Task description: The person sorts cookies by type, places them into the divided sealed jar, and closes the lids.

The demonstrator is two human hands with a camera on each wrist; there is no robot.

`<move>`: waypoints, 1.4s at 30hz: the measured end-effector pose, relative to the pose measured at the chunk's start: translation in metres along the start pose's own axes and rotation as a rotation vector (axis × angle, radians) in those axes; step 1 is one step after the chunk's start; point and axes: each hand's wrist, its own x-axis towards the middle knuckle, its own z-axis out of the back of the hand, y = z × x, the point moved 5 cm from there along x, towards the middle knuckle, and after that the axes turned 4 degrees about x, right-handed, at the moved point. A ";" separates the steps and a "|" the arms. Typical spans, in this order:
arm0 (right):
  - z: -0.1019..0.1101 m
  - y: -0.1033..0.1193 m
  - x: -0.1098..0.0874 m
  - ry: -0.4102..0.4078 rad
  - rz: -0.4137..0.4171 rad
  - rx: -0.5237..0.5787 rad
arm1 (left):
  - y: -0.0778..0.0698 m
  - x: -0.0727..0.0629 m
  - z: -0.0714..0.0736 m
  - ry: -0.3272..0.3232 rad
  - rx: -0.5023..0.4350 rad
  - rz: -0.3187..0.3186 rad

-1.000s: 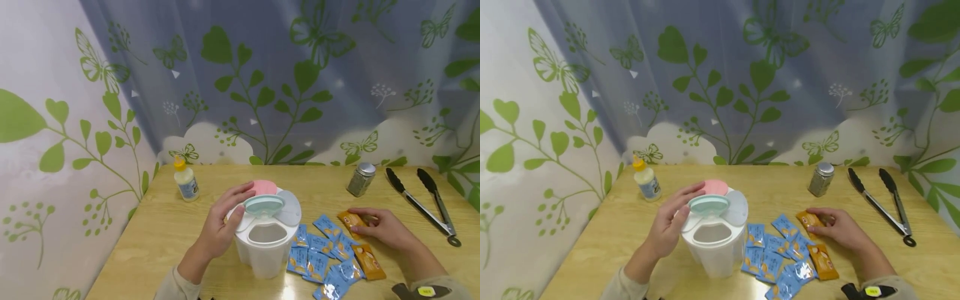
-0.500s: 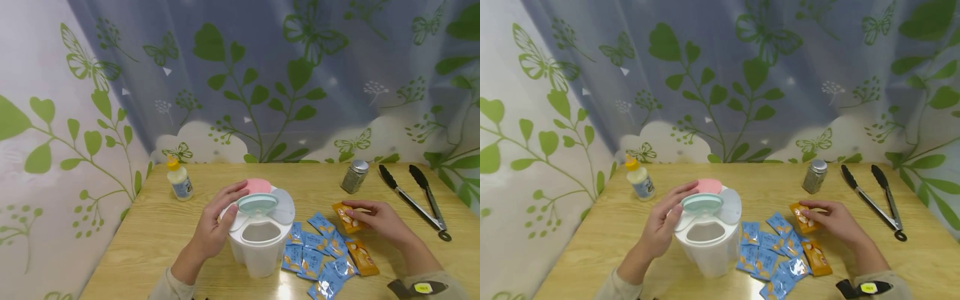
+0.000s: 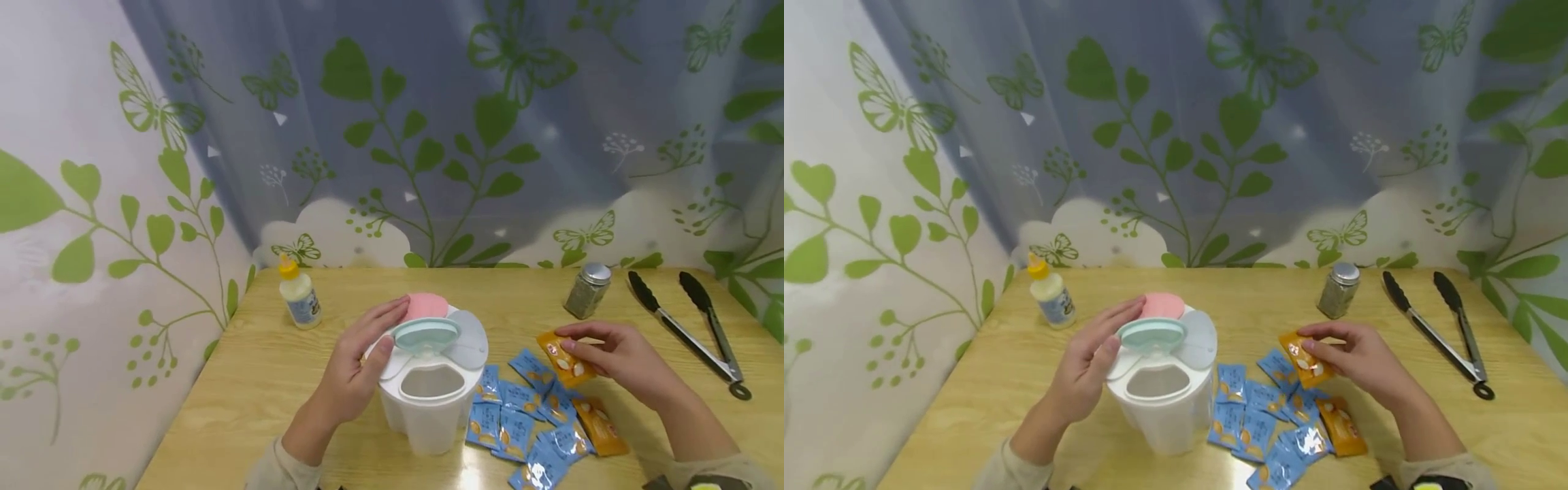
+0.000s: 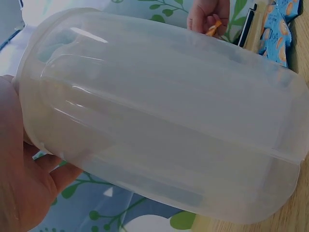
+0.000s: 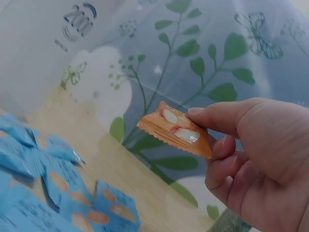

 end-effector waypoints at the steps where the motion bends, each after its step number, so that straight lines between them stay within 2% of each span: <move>1: -0.003 0.003 -0.001 0.004 0.008 -0.002 | 0.000 -0.001 0.000 -0.004 0.003 0.002; 14: -0.035 0.048 -0.016 -0.050 -0.033 -0.009 | -0.001 -0.002 -0.001 -0.021 -0.017 -0.008; 18: -0.042 0.065 -0.018 -0.057 0.019 0.019 | -0.001 -0.002 0.000 -0.017 -0.018 -0.006; 23: -0.048 0.088 -0.018 -0.046 0.121 0.122 | -0.001 0.000 0.000 -0.012 -0.020 0.004; 28: -0.063 0.105 -0.020 -0.020 0.165 0.182 | -0.001 -0.001 -0.001 -0.012 -0.019 0.005; 33: -0.079 0.125 -0.018 0.027 0.267 0.333 | -0.003 0.001 0.000 -0.014 -0.025 -0.001; 36: -0.086 0.136 -0.017 0.045 0.338 0.387 | -0.003 0.002 0.000 -0.017 -0.026 -0.003; 42: -0.102 0.146 -0.017 0.041 0.403 0.481 | -0.003 0.000 0.000 -0.020 -0.026 -0.007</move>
